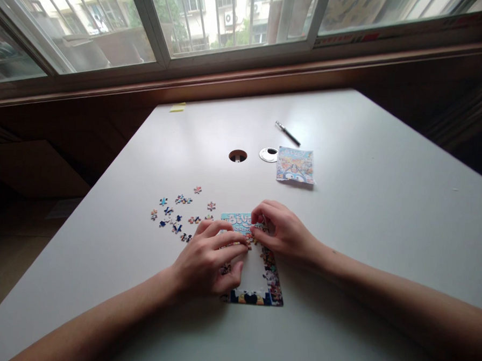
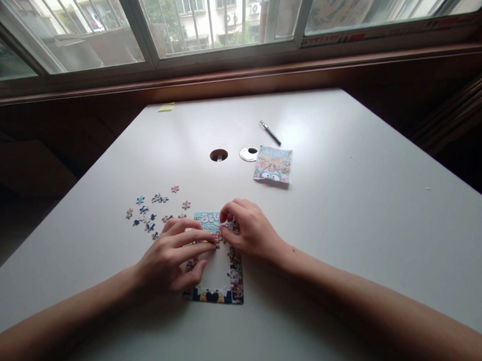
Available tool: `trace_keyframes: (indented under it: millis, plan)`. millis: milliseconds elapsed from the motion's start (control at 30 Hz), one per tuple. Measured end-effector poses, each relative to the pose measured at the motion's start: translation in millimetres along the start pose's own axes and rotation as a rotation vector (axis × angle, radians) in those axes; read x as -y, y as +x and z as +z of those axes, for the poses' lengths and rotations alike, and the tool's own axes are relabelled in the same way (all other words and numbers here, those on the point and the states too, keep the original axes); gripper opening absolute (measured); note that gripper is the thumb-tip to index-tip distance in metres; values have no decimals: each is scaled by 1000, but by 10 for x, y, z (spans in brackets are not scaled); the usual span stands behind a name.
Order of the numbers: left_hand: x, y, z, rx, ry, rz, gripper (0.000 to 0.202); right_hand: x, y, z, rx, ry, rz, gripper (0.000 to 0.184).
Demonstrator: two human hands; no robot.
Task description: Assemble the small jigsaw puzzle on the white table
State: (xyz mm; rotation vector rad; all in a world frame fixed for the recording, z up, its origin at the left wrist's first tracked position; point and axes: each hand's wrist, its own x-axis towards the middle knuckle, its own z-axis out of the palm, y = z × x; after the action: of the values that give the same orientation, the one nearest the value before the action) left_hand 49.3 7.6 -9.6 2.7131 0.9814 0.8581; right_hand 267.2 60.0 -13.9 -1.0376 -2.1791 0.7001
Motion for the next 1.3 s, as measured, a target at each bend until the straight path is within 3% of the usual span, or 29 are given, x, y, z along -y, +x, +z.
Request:
trace_keyframes:
  millis: [567,733,867,1033,1300]
  plan:
    - [-1,-20,-17,34,42,57,31,-6,-18,25,20,-40,-39,16]
    - [109,-9,-120,-26,-26,-104,26,2,13,-54,9,25,-6,12]
    - [222,-30,-239,139,-26,-124,48,-41,53,-282,180,81,-143,12]
    - [265,-76,-297,311,-38,-57,88,-118,52,-414,372,-8,-303,36]
    - [269,-81,-287,356,-47,-42,90,-127,46,-344,398,-90,-336,41]
